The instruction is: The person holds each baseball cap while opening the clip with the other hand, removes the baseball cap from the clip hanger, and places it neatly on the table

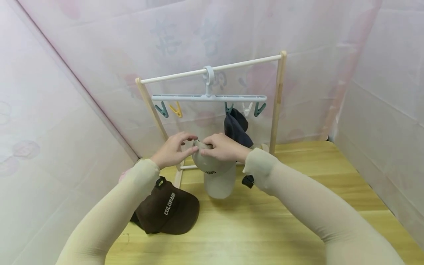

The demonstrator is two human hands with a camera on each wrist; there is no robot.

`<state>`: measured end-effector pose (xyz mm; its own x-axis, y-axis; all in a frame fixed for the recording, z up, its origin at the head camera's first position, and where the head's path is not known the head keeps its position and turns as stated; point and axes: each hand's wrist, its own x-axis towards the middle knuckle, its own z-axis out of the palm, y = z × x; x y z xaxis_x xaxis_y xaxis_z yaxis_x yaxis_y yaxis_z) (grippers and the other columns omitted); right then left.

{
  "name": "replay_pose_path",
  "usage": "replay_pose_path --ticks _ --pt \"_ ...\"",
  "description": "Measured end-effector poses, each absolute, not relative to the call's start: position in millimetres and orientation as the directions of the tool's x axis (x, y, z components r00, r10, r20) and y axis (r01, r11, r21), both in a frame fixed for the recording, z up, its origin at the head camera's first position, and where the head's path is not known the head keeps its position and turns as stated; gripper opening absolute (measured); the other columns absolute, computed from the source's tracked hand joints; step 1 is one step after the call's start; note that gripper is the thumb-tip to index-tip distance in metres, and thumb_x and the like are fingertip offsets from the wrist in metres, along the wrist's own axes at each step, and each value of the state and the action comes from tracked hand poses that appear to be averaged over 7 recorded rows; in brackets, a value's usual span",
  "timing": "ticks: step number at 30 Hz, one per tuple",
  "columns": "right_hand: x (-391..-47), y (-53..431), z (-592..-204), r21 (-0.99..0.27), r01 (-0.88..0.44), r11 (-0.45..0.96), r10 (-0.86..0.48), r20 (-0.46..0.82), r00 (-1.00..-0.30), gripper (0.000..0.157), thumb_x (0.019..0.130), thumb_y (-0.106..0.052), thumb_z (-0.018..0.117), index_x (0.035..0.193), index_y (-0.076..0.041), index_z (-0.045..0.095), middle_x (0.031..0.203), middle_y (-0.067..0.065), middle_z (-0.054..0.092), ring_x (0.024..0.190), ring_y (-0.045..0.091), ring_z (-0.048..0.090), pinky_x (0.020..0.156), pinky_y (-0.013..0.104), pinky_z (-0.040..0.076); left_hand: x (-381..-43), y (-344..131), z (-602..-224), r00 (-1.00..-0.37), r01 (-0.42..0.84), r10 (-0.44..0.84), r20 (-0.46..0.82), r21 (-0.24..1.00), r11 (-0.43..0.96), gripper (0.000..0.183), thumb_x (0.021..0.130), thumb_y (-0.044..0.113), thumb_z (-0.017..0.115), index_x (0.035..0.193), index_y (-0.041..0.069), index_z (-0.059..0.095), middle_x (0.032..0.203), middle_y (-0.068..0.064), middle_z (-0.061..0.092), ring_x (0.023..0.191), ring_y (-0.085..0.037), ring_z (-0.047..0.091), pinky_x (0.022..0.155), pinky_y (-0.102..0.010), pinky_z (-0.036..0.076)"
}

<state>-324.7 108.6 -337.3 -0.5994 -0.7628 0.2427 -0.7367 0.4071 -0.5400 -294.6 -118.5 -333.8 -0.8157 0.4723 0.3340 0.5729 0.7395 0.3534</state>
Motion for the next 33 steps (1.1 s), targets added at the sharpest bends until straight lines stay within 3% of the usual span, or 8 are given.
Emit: replay_pose_path --ticks 5,11,20,25,29,33 --pt "-310.3 125.6 -333.0 -0.509 -0.768 0.389 -0.800 0.227 -0.556 0.035 0.096 -0.029 0.060 0.070 -0.015 0.042 0.056 -0.004 0.033 0.047 0.011 0.032 0.052 0.026 0.034 -277.0 -110.4 -337.6 -0.779 0.619 0.516 0.357 0.306 0.723 0.047 0.094 0.041 0.061 0.130 0.012 0.057 0.121 -0.002 0.059 0.085 -0.012 0.055 0.087 -0.034 0.048" --pt "-300.1 147.0 -334.1 -0.499 -0.784 0.369 -0.830 0.203 -0.520 0.033 0.096 -0.026 0.061 0.070 -0.016 0.042 0.056 -0.006 0.032 0.046 0.008 0.030 0.051 0.024 0.034 -263.8 -96.4 -345.1 -0.731 0.671 0.555 0.396 0.271 0.690 0.046 0.092 0.039 0.064 0.129 0.012 0.057 0.123 0.000 0.059 0.114 -0.013 0.053 0.100 -0.034 0.042" --pt "-287.6 167.5 -337.3 -0.503 -0.831 0.236 -0.890 0.232 -0.393 0.030 0.096 -0.026 0.061 0.072 -0.017 0.045 0.059 -0.009 0.034 0.047 0.004 0.033 0.049 0.022 0.034 -241.3 -74.4 -351.0 -0.683 0.717 0.601 0.415 0.224 0.660 0.047 0.092 0.037 0.065 0.130 0.010 0.056 0.125 0.000 0.058 0.115 -0.013 0.052 0.096 -0.032 0.044" --pt "-281.8 172.9 -343.2 -0.506 -0.847 0.164 -0.908 0.258 -0.330 0.030 0.096 -0.028 0.061 0.072 -0.019 0.045 0.060 -0.011 0.035 0.048 0.002 0.034 0.050 0.020 0.034 -226.3 -67.0 -350.2 -0.676 0.729 0.631 0.382 0.216 0.650 0.040 0.093 0.035 0.065 0.122 0.009 0.061 0.115 0.001 0.062 0.100 -0.011 0.055 0.085 -0.029 0.048" --pt "-278.5 176.7 -343.7 -0.515 -0.845 0.144 -0.913 0.259 -0.314 0.028 0.096 -0.029 0.061 0.073 -0.020 0.047 0.060 -0.011 0.036 0.049 0.002 0.034 0.050 0.020 0.034 -216.8 -61.7 -351.3 -0.686 0.721 0.615 0.388 0.246 0.648 0.031 0.094 0.030 0.064 0.117 0.010 0.063 0.106 0.002 0.063 0.082 -0.010 0.055 0.075 -0.026 0.048" --pt "-277.0 181.7 -344.1 -0.515 -0.849 0.118 -0.920 0.266 -0.289 0.027 0.096 -0.029 0.061 0.074 -0.019 0.049 0.059 -0.011 0.037 0.048 0.003 0.035 0.050 0.021 0.035 -209.3 -56.3 -350.6 -0.695 0.712 0.604 0.389 0.260 0.652 0.022 0.096 0.023 0.061 0.112 0.009 0.064 0.100 0.002 0.063 0.075 -0.010 0.054 0.071 -0.022 0.047"
